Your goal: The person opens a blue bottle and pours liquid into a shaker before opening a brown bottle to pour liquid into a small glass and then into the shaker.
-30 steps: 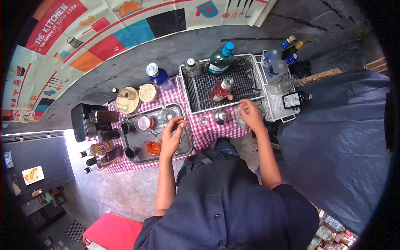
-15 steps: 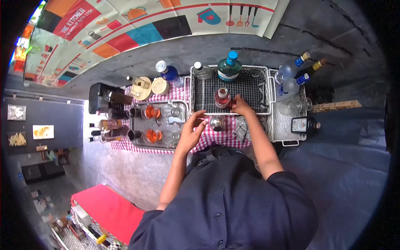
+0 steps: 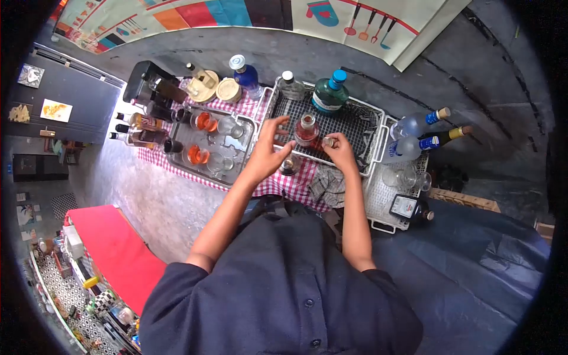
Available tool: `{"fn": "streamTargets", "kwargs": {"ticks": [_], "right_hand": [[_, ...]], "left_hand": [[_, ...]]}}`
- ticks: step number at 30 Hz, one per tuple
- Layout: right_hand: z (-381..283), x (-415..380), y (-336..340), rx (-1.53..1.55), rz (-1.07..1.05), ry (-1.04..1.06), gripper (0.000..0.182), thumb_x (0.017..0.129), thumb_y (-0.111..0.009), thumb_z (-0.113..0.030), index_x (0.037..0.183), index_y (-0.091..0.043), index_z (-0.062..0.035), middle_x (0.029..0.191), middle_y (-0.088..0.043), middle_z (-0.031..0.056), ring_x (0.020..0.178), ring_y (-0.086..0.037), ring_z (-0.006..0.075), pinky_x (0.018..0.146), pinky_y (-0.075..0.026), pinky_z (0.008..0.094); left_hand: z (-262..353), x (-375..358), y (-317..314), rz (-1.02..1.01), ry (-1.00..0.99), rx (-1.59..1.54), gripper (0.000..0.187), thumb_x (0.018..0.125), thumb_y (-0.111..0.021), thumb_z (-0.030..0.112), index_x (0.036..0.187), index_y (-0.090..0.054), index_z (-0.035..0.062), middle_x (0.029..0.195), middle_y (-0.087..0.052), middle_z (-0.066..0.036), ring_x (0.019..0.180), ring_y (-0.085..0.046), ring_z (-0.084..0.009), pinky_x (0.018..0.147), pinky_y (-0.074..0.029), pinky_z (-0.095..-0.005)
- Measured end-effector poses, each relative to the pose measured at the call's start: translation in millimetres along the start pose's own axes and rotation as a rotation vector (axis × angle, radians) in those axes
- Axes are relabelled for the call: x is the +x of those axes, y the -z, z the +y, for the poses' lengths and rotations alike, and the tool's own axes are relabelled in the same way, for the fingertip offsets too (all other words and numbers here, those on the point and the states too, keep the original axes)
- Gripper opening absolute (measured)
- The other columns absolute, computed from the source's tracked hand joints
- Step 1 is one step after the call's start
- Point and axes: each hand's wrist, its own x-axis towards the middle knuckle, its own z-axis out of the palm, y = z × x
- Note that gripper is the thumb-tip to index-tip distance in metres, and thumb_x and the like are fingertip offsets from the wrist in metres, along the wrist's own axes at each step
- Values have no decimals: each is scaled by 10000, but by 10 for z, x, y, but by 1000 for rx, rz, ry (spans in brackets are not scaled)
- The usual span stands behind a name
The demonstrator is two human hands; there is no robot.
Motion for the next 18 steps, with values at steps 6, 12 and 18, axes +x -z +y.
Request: {"fn": "streamTargets", "kwargs": {"ticks": [6,12,18], "right_hand": [[-716,-311,58,298,-22,152,273,951,-672,-106,1192,-579,-18,1028,-679,57,924,-651,115,802,-525,288],[-1369,-406,75,-210,77,433,281,889,-730,-119,1125,-623,-10,1021,-646,81,893,-659,183,763,-524,311],[-1468,-238,21,-357,39,428,363,830,-789,-206,1093,-640,-3,976,-579,122,841,-635,286,745,-507,393]], "left_hand": [[51,277,-138,69,-238,205,552,861,-706,101,1371,-500,54,1359,-503,-174,1248,-533,-347,1028,-455,-399],[-37,384,-249,51,-214,96,504,878,-680,98,1352,-518,38,1297,-582,-187,1270,-535,-359,1071,-417,-387],[-40,394,-284,-58,-93,96,437,916,-634,64,1336,-521,25,1279,-623,-194,1209,-601,-359,1010,-468,-403]]}}
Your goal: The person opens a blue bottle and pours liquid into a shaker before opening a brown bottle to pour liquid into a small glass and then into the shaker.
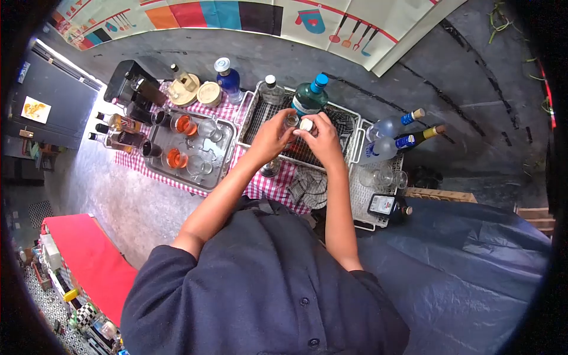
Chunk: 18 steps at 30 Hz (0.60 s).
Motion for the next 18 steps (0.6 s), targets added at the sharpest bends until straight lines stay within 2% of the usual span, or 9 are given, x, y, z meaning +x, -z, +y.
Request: {"fn": "streamTargets", "kwargs": {"ticks": [2,3,6,11,14,15,18], "right_hand": [[0,84,-20,-5,-42,-17,368,829,-785,-211,1092,-639,1,979,-573,138,859,-634,321,751,-504,410],[-41,123,-18,-41,-29,42,384,824,-781,-223,1102,-632,-4,981,-562,159,903,-622,375,772,-499,441],[-166,190,43,-119,-52,66,389,820,-781,-220,1115,-627,-19,988,-559,161,945,-615,399,792,-495,459],[-323,238,20,-140,-59,109,385,818,-775,-188,1122,-604,-27,1015,-544,157,954,-614,396,806,-495,459],[-248,252,-88,-147,-26,135,399,811,-780,-187,1118,-594,-12,1022,-532,162,966,-606,401,824,-492,454],[-291,240,-91,-147,-29,132,394,832,-765,-202,1120,-585,-3,1029,-522,168,977,-599,406,838,-487,457],[-326,189,-155,-194,14,151,370,854,-747,-162,1154,-595,-9,1005,-522,130,903,-605,328,790,-495,384]], "left_hand": [[-15,-5,3,1,29,-66,417,920,-630,67,1324,-531,36,1236,-643,-197,1160,-628,-368,972,-490,-403],[-1,-2,17,9,9,-76,395,921,-636,72,1304,-546,43,1191,-661,-198,1105,-656,-368,929,-512,-402],[-88,33,34,-18,7,-36,403,914,-649,74,1300,-545,30,1191,-663,-199,1106,-659,-364,927,-514,-403],[-137,16,47,0,-41,-127,422,890,-649,47,1302,-562,14,1185,-668,-221,1126,-658,-363,933,-514,-399],[-274,50,42,63,-180,-55,413,887,-650,59,1295,-584,42,1039,-700,-216,925,-711,-357,799,-548,-406],[-278,57,53,58,-173,-60,417,887,-647,57,1299,-585,45,1042,-699,-217,927,-709,-360,802,-548,-407],[-323,61,61,52,-177,-90,425,885,-644,56,1307,-591,53,1051,-696,-220,925,-705,-368,805,-547,-411]]}}
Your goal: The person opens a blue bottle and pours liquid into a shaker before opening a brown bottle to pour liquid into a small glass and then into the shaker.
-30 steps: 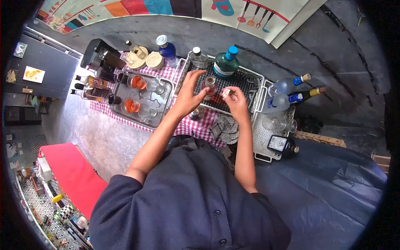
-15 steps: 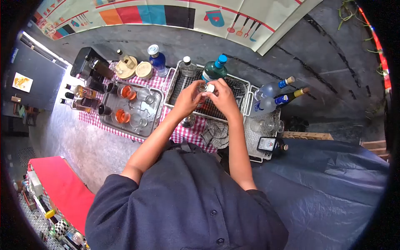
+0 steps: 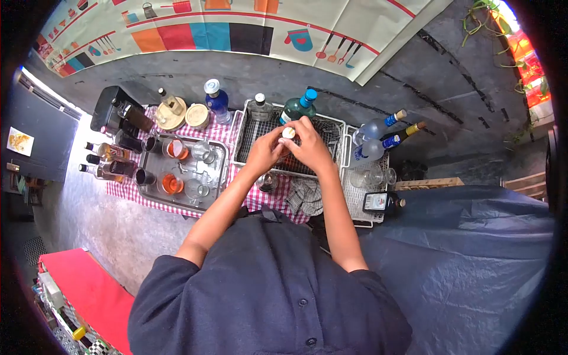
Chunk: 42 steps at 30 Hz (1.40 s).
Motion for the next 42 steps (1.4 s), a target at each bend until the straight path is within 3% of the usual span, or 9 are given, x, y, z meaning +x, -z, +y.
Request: {"fn": "streamTargets", "kwargs": {"ticks": [3,12,24,28,29,33,36,37,42], "right_hand": [[24,-25,-37,83,5,-51,341,889,-719,-217,1137,-616,-7,997,-522,157,901,-598,365,801,-484,420],[76,-77,-145,78,47,-143,372,921,-696,-185,1269,-663,-59,887,-529,115,793,-577,246,723,-476,352],[57,-43,-149,143,24,-340,357,860,-781,-252,1075,-626,-14,875,-611,88,787,-612,182,709,-501,330],[31,-43,-148,78,103,-254,490,834,-806,-261,1194,-578,-19,1067,-576,89,938,-606,166,823,-507,318],[-10,-62,-101,76,85,-256,572,830,-789,-210,1302,-529,-20,1215,-548,118,1055,-603,203,899,-497,346],[-306,-66,8,108,94,-152,561,824,-670,-29,1365,-524,-52,1299,-568,115,1128,-605,232,934,-494,355],[-177,-61,-19,-59,63,-61,512,833,-643,8,1333,-562,-61,1233,-604,108,1112,-609,229,911,-499,341],[-185,-58,-25,-47,94,-60,484,836,-648,12,1311,-585,-61,1093,-611,101,1016,-614,227,868,-504,330],[-182,-44,-15,-5,29,-285,571,829,-754,-165,1336,-538,-18,1023,-550,133,1002,-610,298,880,-514,407]], "left_hand": [[-58,6,-25,22,-76,-30,429,882,-656,56,1307,-594,50,1050,-695,-219,891,-707,-354,787,-548,-408],[-138,2,-36,-13,-17,-135,406,871,-685,48,1266,-599,8,1016,-693,-189,830,-701,-312,731,-549,-384],[-242,34,-72,-16,-34,-152,351,830,-715,68,1172,-649,34,952,-680,-165,818,-656,-337,755,-518,-424],[-251,31,-58,-22,-21,-167,354,831,-717,71,1177,-649,37,939,-679,-162,805,-652,-324,749,-516,-418],[-253,26,-60,-17,-15,-169,353,832,-717,71,1177,-649,36,935,-678,-163,799,-651,-322,744,-515,-418],[-150,46,3,-53,12,-172,355,842,-720,85,1184,-644,32,928,-676,-164,785,-650,-318,729,-515,-404],[-193,71,-5,-65,-9,-172,355,845,-719,87,1185,-640,26,933,-676,-166,782,-655,-314,721,-516,-395],[-214,78,-10,-66,-23,-172,354,846,-719,87,1185,-639,24,935,-676,-167,780,-656,-312,718,-516,-393],[-176,66,7,-81,-1,-178,343,842,-700,49,1177,-636,15,974,-685,-175,839,-685,-316,756,-533,-392]]}}
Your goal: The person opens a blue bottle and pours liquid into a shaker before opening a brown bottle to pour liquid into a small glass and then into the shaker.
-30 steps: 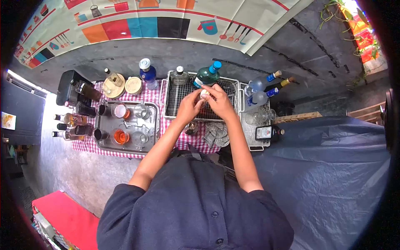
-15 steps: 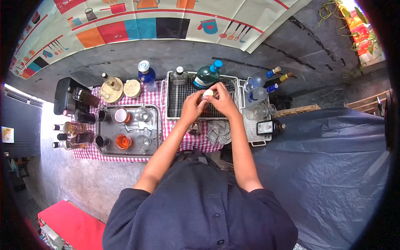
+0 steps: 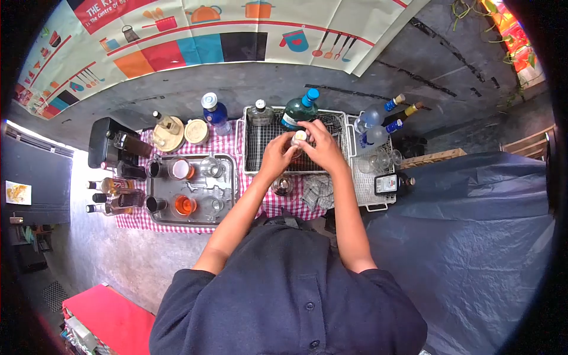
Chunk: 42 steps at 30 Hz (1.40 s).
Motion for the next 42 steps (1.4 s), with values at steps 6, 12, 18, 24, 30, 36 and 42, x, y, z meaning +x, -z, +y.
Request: {"fn": "streamTargets", "kwargs": {"ticks": [6,12,18,24,30,36,42], "right_hand": [[104,-1,-73,54,126,283,628,844,-684,-126,1426,-464,-36,1307,-559,187,1189,-589,340,969,-502,432],[77,-69,-77,135,38,129,446,845,-646,-20,1286,-595,-54,1171,-599,141,1093,-623,320,951,-489,379],[126,-27,-124,116,79,65,496,848,-721,-130,1313,-569,-40,1113,-536,154,1030,-600,367,936,-488,398],[161,-97,-216,203,82,191,525,846,-596,21,1364,-549,-50,1225,-572,132,1206,-585,327,1057,-451,373],[160,-117,-285,227,185,114,477,852,-693,-73,1308,-557,-41,1125,-558,150,1017,-610,356,885,-499,402],[258,-89,-256,225,128,146,426,846,-679,-60,1263,-590,-56,1110,-555,128,1053,-598,309,905,-484,387],[305,-114,-241,240,82,129,391,852,-641,-19,1239,-591,-38,1110,-560,124,1053,-597,297,924,-477,374]], "left_hand": [[-57,7,0,-15,0,22,355,848,-731,80,1182,-633,11,1013,-694,-181,896,-698,-322,785,-542,-392],[-52,-4,-9,-30,31,65,327,867,-702,53,1178,-615,2,1036,-710,-164,943,-708,-295,828,-536,-380],[-34,-10,-9,-36,32,58,306,874,-677,39,1172,-611,11,1025,-707,-168,932,-706,-296,824,-530,-384],[0,-8,17,-50,59,86,298,872,-681,40,1158,-602,10,988,-701,-174,895,-701,-299,794,-529,-382],[-60,-36,-22,-15,-38,87,282,871,-660,25,1147,-601,4,968,-692,-184,850,-692,-300,766,-526,-384],[-113,-43,8,-39,-27,145,263,890,-651,26,1138,-564,4,988,-692,-197,937,-708,-321,802,-535,-388],[-169,-63,-21,-22,-17,194,259,892,-677,45,1120,-560,5,969,-690,-202,923,-704,-350,790,-535,-389]]}}
